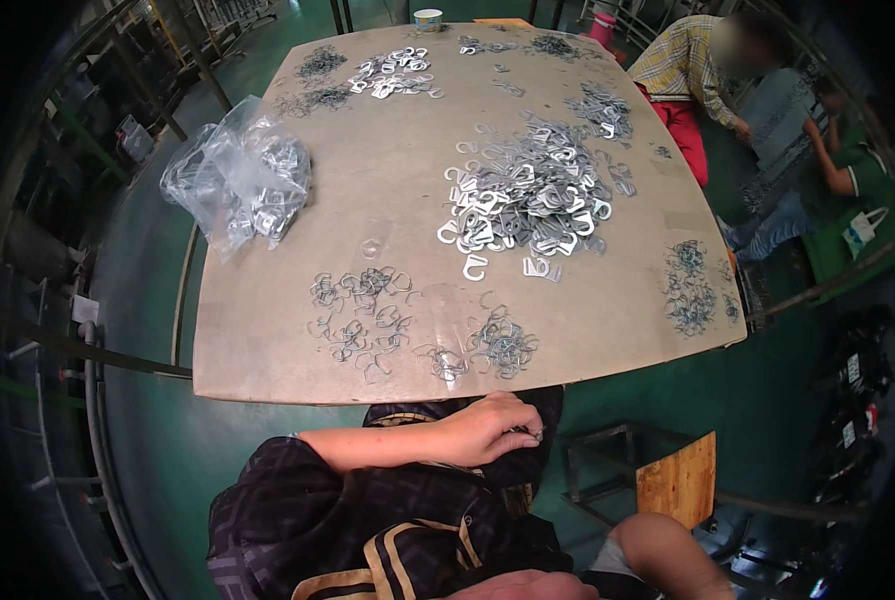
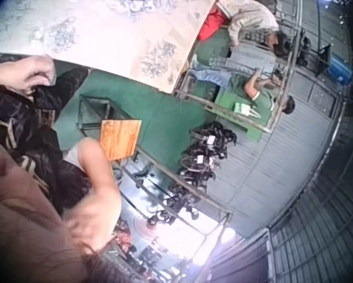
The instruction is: The person repeatedly picks up small metal hooks and spring clips from a table, links them together by hand, and hangs the assembled chains on a nearby metal rack. The process is repeated continuously throughout the clip.
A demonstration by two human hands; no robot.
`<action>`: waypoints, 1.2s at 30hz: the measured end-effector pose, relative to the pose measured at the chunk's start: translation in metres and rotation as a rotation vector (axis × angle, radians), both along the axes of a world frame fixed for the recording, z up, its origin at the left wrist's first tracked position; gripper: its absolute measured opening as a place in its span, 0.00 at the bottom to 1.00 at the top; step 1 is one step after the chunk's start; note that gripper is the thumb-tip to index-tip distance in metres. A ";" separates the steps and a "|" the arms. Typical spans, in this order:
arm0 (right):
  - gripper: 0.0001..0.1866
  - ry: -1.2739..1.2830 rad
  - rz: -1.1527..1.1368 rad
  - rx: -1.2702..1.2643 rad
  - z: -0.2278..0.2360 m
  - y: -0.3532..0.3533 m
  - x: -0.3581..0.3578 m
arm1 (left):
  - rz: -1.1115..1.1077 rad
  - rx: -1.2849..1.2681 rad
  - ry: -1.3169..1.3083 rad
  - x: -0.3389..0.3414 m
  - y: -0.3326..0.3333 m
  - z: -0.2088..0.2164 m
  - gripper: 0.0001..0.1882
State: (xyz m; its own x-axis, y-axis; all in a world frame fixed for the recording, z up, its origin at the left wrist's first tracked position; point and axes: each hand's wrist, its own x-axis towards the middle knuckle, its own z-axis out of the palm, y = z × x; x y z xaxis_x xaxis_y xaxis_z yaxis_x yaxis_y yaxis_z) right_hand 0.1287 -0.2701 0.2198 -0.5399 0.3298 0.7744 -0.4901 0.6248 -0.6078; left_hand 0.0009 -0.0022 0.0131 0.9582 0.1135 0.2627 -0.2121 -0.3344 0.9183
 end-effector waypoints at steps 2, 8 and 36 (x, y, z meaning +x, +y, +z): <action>0.08 0.178 -0.302 -0.295 -0.031 0.019 0.034 | -0.092 0.005 0.004 0.012 -0.001 0.001 0.06; 0.14 -0.210 -1.474 -0.928 -0.203 0.213 0.117 | -0.046 0.040 -0.012 -0.005 0.000 -0.005 0.06; 0.15 0.052 -1.249 -1.193 -0.215 0.153 0.065 | 0.145 -0.041 -0.016 0.010 -0.002 -0.022 0.07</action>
